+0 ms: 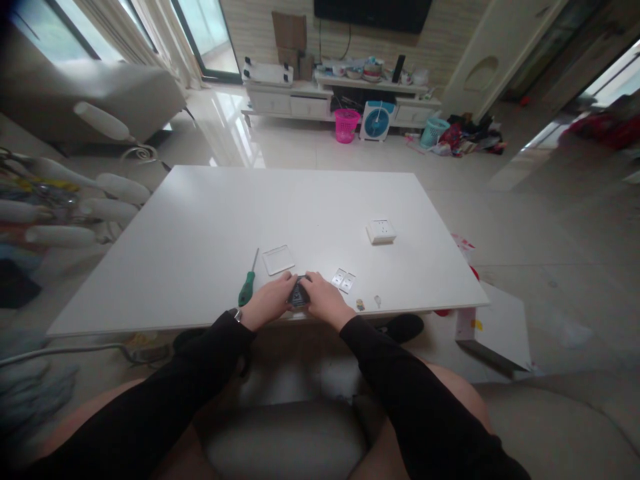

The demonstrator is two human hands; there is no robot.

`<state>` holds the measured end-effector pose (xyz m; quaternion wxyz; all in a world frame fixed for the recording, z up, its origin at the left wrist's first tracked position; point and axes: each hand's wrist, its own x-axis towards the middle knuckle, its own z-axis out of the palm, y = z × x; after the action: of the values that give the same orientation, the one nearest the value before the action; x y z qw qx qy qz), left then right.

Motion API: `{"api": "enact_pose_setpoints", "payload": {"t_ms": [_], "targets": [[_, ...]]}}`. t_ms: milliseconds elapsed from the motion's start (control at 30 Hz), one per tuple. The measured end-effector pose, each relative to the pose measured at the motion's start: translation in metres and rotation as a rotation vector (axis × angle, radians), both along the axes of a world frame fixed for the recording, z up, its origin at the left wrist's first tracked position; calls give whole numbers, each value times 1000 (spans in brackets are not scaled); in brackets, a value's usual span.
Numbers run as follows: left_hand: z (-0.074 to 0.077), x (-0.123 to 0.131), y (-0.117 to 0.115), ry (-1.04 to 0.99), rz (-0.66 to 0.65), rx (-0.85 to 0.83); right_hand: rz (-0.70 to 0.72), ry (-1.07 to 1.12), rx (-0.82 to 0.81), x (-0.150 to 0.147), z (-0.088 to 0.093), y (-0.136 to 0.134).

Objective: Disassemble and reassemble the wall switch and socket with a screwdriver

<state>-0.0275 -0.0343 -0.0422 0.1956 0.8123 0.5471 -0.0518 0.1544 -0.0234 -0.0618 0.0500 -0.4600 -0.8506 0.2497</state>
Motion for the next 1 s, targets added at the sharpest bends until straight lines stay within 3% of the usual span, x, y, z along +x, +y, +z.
{"api": "enact_pose_setpoints", "payload": {"t_ms": [1000], "targets": [[0, -4, 3, -23, -14, -25, 8, 11, -13, 0, 1, 0]]}}
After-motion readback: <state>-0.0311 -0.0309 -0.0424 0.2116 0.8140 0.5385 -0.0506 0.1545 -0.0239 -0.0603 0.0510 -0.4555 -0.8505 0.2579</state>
